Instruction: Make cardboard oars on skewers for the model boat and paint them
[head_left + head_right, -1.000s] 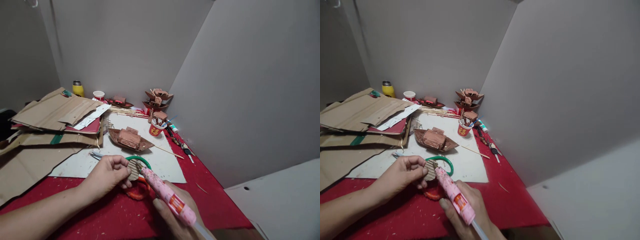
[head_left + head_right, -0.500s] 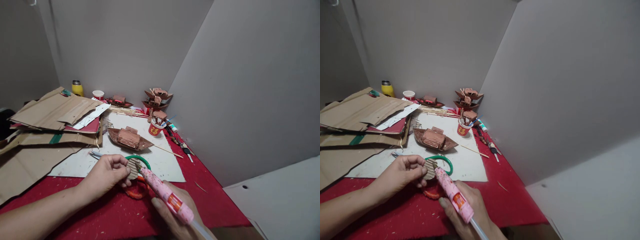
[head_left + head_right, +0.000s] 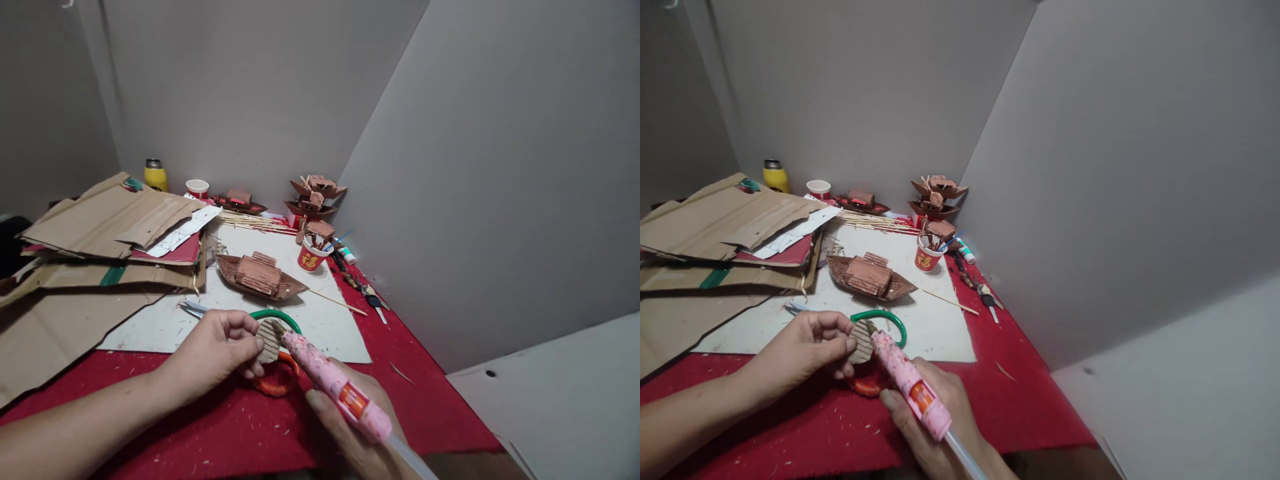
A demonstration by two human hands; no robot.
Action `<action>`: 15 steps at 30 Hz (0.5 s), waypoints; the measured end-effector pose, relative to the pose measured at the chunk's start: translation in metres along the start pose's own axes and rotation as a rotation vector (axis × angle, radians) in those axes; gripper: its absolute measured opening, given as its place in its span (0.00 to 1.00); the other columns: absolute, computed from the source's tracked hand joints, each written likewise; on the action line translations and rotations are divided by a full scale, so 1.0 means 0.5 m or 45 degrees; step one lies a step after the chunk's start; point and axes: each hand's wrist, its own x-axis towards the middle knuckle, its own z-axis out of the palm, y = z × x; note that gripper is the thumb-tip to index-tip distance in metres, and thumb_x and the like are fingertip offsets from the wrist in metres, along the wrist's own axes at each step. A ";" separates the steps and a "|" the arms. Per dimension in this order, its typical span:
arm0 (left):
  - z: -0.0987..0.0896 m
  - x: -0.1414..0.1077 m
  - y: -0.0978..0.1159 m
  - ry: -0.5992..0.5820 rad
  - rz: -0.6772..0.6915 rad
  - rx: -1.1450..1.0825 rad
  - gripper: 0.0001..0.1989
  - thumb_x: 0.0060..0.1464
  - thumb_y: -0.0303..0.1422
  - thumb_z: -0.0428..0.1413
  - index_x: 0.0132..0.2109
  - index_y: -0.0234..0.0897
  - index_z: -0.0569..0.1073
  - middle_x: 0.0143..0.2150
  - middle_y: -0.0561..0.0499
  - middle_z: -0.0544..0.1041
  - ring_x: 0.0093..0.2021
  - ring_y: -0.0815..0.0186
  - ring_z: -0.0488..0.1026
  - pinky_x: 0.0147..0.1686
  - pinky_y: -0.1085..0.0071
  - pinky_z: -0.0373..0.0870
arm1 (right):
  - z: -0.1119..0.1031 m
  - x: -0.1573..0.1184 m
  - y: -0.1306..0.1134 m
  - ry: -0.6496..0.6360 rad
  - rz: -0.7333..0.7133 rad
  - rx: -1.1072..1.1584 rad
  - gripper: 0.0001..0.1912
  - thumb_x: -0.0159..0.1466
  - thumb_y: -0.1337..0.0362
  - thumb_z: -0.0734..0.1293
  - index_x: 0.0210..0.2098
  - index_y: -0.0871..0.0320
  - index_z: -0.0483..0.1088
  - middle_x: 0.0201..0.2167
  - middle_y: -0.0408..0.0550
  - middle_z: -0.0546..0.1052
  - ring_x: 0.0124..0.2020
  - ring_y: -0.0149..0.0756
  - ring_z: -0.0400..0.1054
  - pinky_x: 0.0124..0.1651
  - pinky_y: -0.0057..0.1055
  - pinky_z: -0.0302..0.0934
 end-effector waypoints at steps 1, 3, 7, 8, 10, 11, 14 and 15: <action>0.000 0.000 0.000 0.005 0.002 0.001 0.13 0.42 0.36 0.64 0.30 0.34 0.70 0.22 0.52 0.76 0.20 0.70 0.73 0.22 0.76 0.68 | 0.000 0.000 0.001 0.002 0.000 -0.008 0.17 0.63 0.52 0.64 0.46 0.54 0.75 0.29 0.50 0.78 0.34 0.46 0.74 0.35 0.34 0.69; 0.001 0.001 0.001 0.015 0.002 0.010 0.13 0.42 0.36 0.64 0.30 0.33 0.70 0.22 0.52 0.76 0.20 0.70 0.73 0.22 0.76 0.68 | 0.000 -0.001 0.001 -0.008 -0.015 -0.011 0.17 0.62 0.52 0.64 0.46 0.54 0.75 0.29 0.50 0.78 0.34 0.47 0.74 0.35 0.34 0.69; 0.001 0.002 0.002 0.022 -0.004 0.019 0.12 0.41 0.35 0.64 0.30 0.33 0.71 0.23 0.52 0.76 0.20 0.70 0.73 0.22 0.76 0.69 | -0.002 -0.003 -0.004 -0.060 -0.042 -0.001 0.16 0.63 0.53 0.64 0.45 0.53 0.76 0.28 0.49 0.78 0.34 0.47 0.74 0.36 0.35 0.70; 0.001 0.002 0.002 0.022 -0.004 0.019 0.12 0.41 0.35 0.64 0.30 0.33 0.71 0.22 0.53 0.76 0.20 0.70 0.73 0.22 0.76 0.69 | -0.003 -0.003 -0.006 -0.066 -0.039 0.005 0.16 0.63 0.53 0.64 0.45 0.53 0.76 0.28 0.49 0.78 0.34 0.47 0.74 0.36 0.35 0.70; 0.001 0.002 0.001 0.027 -0.004 0.021 0.12 0.42 0.35 0.64 0.30 0.33 0.71 0.22 0.53 0.76 0.20 0.70 0.73 0.22 0.77 0.69 | -0.004 -0.004 -0.009 -0.069 -0.026 0.020 0.16 0.63 0.54 0.64 0.45 0.53 0.75 0.28 0.49 0.78 0.35 0.48 0.74 0.38 0.36 0.70; 0.001 0.001 0.001 0.025 -0.004 0.021 0.12 0.42 0.35 0.64 0.30 0.33 0.71 0.22 0.53 0.76 0.20 0.70 0.73 0.22 0.77 0.69 | -0.004 -0.004 -0.009 -0.069 -0.021 0.025 0.15 0.63 0.54 0.64 0.44 0.53 0.76 0.28 0.49 0.77 0.35 0.48 0.74 0.38 0.36 0.70; 0.000 0.000 -0.002 0.010 -0.006 0.019 0.12 0.43 0.36 0.64 0.30 0.33 0.71 0.23 0.52 0.76 0.20 0.71 0.72 0.22 0.77 0.69 | -0.006 -0.004 -0.007 -0.049 0.001 0.021 0.14 0.63 0.54 0.64 0.42 0.53 0.76 0.25 0.48 0.76 0.35 0.48 0.74 0.37 0.36 0.70; 0.000 0.000 -0.003 0.004 -0.006 0.020 0.12 0.43 0.35 0.63 0.30 0.33 0.71 0.23 0.52 0.77 0.20 0.71 0.72 0.22 0.77 0.69 | -0.006 -0.004 -0.006 -0.041 0.004 0.022 0.13 0.63 0.54 0.64 0.41 0.53 0.76 0.25 0.48 0.76 0.35 0.48 0.74 0.37 0.36 0.70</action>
